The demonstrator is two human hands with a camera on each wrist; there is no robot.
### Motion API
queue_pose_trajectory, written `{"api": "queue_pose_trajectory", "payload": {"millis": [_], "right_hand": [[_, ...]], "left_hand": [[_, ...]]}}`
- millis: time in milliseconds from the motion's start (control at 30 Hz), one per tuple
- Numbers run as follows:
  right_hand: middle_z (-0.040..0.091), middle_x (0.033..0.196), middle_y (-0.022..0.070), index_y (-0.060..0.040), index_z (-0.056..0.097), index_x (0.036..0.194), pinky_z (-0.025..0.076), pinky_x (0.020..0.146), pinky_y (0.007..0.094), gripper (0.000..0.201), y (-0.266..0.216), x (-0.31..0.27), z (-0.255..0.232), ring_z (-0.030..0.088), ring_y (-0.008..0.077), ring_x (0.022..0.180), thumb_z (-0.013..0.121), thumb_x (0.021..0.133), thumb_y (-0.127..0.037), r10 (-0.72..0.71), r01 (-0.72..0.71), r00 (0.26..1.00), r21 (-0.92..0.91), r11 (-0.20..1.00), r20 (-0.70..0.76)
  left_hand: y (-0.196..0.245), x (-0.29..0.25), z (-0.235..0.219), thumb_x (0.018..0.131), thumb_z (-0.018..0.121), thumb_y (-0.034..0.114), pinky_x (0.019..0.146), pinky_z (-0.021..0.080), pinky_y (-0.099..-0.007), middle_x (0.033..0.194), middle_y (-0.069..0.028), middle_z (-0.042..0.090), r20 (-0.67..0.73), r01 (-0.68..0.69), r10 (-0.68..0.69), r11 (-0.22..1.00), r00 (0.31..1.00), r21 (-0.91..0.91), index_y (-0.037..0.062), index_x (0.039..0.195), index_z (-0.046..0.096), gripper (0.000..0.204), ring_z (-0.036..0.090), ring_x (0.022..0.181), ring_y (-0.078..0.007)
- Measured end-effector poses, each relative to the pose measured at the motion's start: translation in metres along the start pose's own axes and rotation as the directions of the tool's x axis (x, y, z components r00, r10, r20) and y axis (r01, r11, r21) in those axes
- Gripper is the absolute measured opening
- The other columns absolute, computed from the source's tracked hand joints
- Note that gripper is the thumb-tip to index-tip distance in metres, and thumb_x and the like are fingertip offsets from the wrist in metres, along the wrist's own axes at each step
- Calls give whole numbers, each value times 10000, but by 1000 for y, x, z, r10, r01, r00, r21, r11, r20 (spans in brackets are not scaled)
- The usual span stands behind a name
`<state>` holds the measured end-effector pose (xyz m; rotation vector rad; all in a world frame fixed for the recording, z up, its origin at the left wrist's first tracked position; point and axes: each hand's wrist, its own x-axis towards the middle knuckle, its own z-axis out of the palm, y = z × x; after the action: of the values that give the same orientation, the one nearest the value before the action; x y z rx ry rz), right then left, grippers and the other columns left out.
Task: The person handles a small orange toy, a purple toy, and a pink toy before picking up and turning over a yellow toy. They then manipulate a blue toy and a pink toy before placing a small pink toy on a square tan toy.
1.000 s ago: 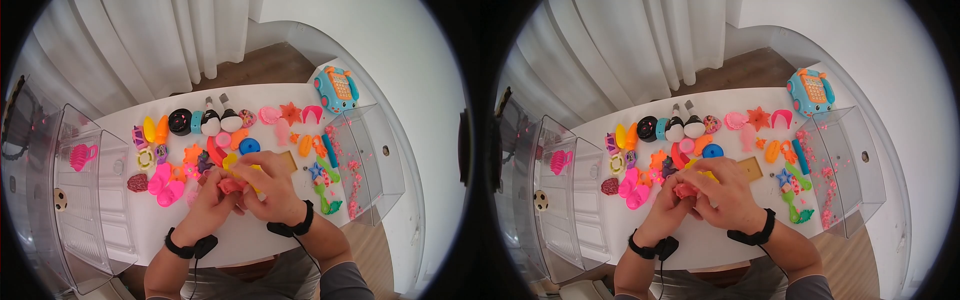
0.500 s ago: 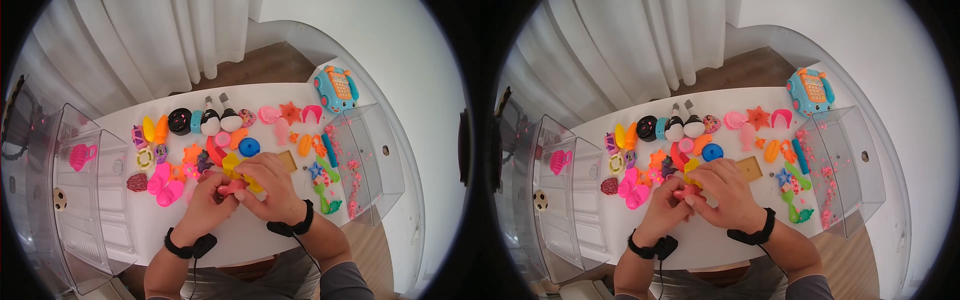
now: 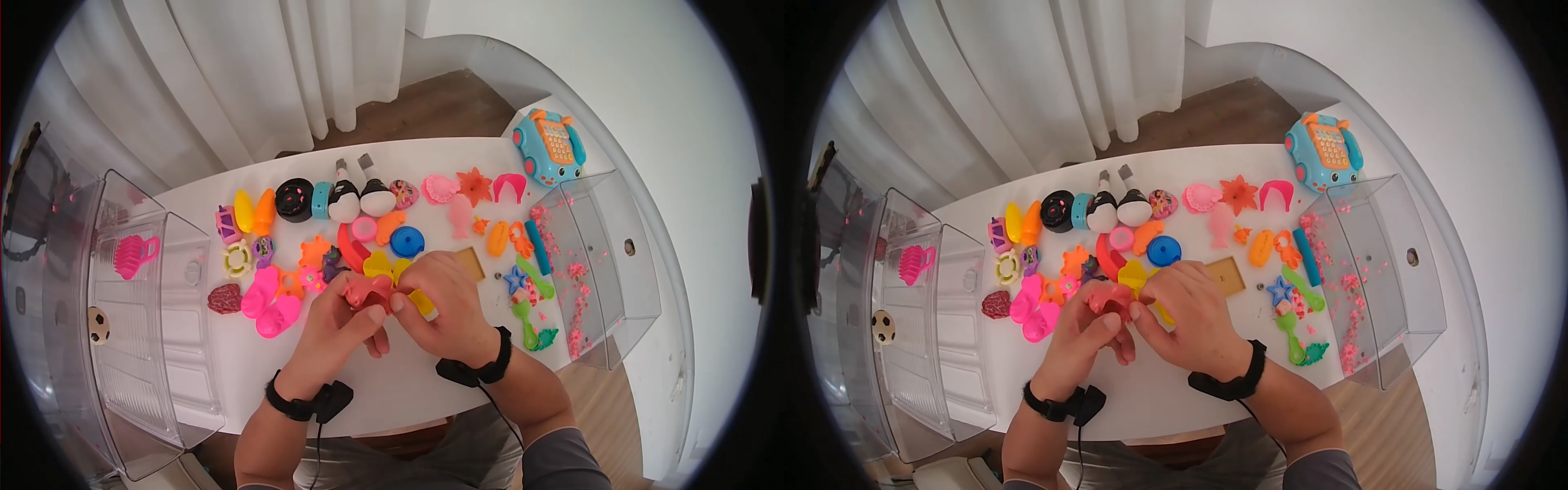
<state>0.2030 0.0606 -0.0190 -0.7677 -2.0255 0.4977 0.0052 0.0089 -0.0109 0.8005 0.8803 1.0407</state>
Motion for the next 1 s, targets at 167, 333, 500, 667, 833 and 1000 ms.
{"api": "queue_pose_trajectory", "payload": {"millis": [167,333,500,667,833,1000], "right_hand": [[669,981,117,-46,644,1056,499,833,445,290,5,-6,4,644,337,901,768,795,-60,4,-4,1000,-41,999,-2],[638,1217,150,-37,604,1301,474,942,462,597,-17,10,-8,619,352,1099,811,745,-110,38,-38,998,3,999,55],[638,1254,143,-44,588,1361,456,1002,476,699,-13,5,-2,610,350,1171,848,722,-156,-16,33,968,-65,997,252],[654,1195,106,-62,607,1321,444,1015,485,682,-3,4,-8,609,336,1137,879,708,-181,55,-30,978,-127,992,200],[641,1220,106,-66,616,1293,414,1048,487,658,29,11,-34,586,341,1170,885,703,-173,130,-131,991,-378,916,-28],[569,1373,127,-118,634,1295,366,1113,525,650,63,-1,-46,497,375,1310,886,706,-228,209,-240,970,-568,787,-122]], "left_hand": [[3,2,1,1027,637,160,528,493,-247,958,-30,674,-49,47,-45,997,998,54,29,1235,597,249,637,631,-100],[3,3,-1,1016,632,163,496,415,-217,930,-20,672,-116,138,-126,985,985,107,29,1190,640,221,577,604,-55],[-1,5,-2,1023,614,164,490,367,-204,884,-8,660,-59,148,-139,970,989,195,26,1150,641,189,494,573,-36],[-2,5,4,1058,598,216,484,332,-206,775,28,552,-103,156,-144,980,984,120,24,1160,602,217,435,546,-34],[-2,4,2,1088,557,259,475,259,-212,679,65,380,-143,100,-86,990,986,95,36,1184,562,242,327,516,-29],[-4,5,3,1086,552,230,471,237,-215,667,69,389,-167,68,-49,991,985,112,39,1176,574,212,315,509,-27]]}}
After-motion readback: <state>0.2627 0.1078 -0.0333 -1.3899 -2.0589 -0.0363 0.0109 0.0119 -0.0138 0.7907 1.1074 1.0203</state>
